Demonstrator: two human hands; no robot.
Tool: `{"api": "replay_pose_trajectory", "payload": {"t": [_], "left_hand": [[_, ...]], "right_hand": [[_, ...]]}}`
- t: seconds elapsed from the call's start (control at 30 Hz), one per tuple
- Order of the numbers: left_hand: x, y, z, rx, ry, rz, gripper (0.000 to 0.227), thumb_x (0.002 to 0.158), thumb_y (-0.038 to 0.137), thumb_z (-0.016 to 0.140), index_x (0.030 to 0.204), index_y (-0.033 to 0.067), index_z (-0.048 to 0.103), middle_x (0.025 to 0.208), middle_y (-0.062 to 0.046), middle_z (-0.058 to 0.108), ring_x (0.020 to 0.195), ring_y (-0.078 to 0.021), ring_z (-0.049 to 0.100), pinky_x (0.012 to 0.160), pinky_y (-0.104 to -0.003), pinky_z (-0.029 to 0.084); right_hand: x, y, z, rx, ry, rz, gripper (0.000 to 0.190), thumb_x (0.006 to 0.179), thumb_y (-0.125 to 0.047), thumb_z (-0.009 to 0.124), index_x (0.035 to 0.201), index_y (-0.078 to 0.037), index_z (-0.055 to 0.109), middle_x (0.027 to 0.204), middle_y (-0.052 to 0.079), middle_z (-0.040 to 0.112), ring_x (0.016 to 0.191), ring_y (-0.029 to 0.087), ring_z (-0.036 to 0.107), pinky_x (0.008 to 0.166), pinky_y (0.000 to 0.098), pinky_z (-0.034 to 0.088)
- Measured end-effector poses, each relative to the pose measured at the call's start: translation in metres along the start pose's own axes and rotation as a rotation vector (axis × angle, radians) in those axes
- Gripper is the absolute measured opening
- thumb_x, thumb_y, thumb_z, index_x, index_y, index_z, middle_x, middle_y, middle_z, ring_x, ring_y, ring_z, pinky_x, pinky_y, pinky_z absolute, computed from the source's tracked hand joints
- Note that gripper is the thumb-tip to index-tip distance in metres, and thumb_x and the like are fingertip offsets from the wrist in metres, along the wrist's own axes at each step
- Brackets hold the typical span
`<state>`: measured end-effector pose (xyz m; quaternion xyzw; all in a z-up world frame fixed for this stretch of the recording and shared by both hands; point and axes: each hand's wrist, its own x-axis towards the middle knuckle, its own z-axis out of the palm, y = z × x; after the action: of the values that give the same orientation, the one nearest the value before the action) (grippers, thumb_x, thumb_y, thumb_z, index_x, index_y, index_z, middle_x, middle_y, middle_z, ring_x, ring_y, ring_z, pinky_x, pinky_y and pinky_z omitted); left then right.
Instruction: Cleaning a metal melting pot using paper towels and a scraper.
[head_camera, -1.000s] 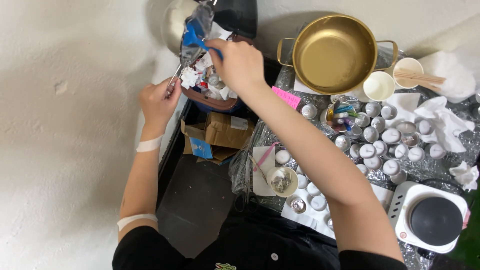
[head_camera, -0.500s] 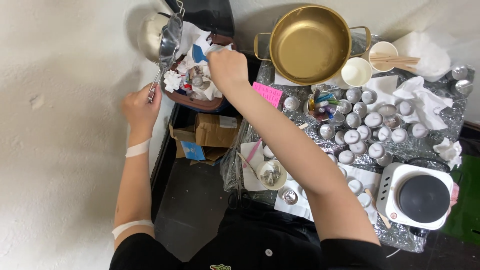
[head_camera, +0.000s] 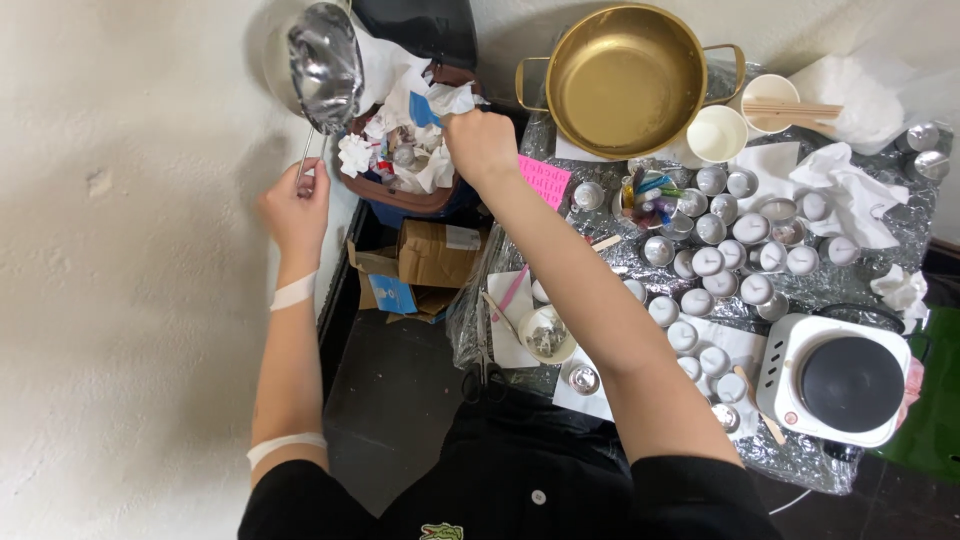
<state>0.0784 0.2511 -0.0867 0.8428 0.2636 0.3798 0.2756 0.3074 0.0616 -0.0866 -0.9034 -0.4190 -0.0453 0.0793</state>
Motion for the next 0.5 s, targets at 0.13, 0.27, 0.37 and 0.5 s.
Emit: {"api": "replay_pose_trajectory", "payload": {"t": [0.13,0.27,0.37,0.5], "left_hand": [[-0.009,-0.049,0.038,-0.354,-0.009,-0.205,0.019,0.101,0.017,0.077,0.103,-0.0018,0.076,0.076,-0.004,0.071,0.063,-0.0034,0.057,0.055,-0.022,0.04],[-0.013,-0.032,0.038,-0.652,-0.062,-0.447,0.019,0.097,0.016,0.078,0.102,-0.0024,0.075,0.074,0.0,0.068,0.057,-0.0036,0.053,0.051,-0.021,0.038],[-0.019,0.009,0.016,-0.707,-0.112,-0.631,0.018,0.092,0.017,0.078,0.102,0.0009,0.076,0.069,0.002,0.064,0.05,-0.0031,0.047,0.045,-0.021,0.033],[-0.029,0.049,-0.02,-0.739,-0.167,-0.593,0.019,0.096,0.016,0.077,0.105,0.0,0.075,0.072,0.003,0.063,0.054,-0.0024,0.046,0.047,-0.019,0.031]], "right_hand": [[-0.023,-0.006,-0.049,0.233,0.136,0.055,0.02,0.091,-0.032,0.067,0.103,-0.022,0.08,0.076,0.016,0.074,0.071,0.034,0.073,0.061,0.0464,0.056],[-0.03,0.016,-0.025,0.722,0.221,0.159,0.02,0.09,-0.029,0.071,0.104,-0.02,0.082,0.087,0.012,0.078,0.078,0.027,0.073,0.067,0.0388,0.056],[-0.043,0.03,-0.031,1.073,0.059,0.193,0.022,0.096,-0.025,0.069,0.112,-0.016,0.08,0.087,0.006,0.076,0.073,0.017,0.068,0.067,0.0323,0.054],[-0.078,0.043,-0.08,1.286,-0.121,0.125,0.024,0.101,-0.022,0.073,0.123,-0.011,0.077,0.079,-0.003,0.064,0.067,0.007,0.052,0.062,0.0265,0.044]]}}
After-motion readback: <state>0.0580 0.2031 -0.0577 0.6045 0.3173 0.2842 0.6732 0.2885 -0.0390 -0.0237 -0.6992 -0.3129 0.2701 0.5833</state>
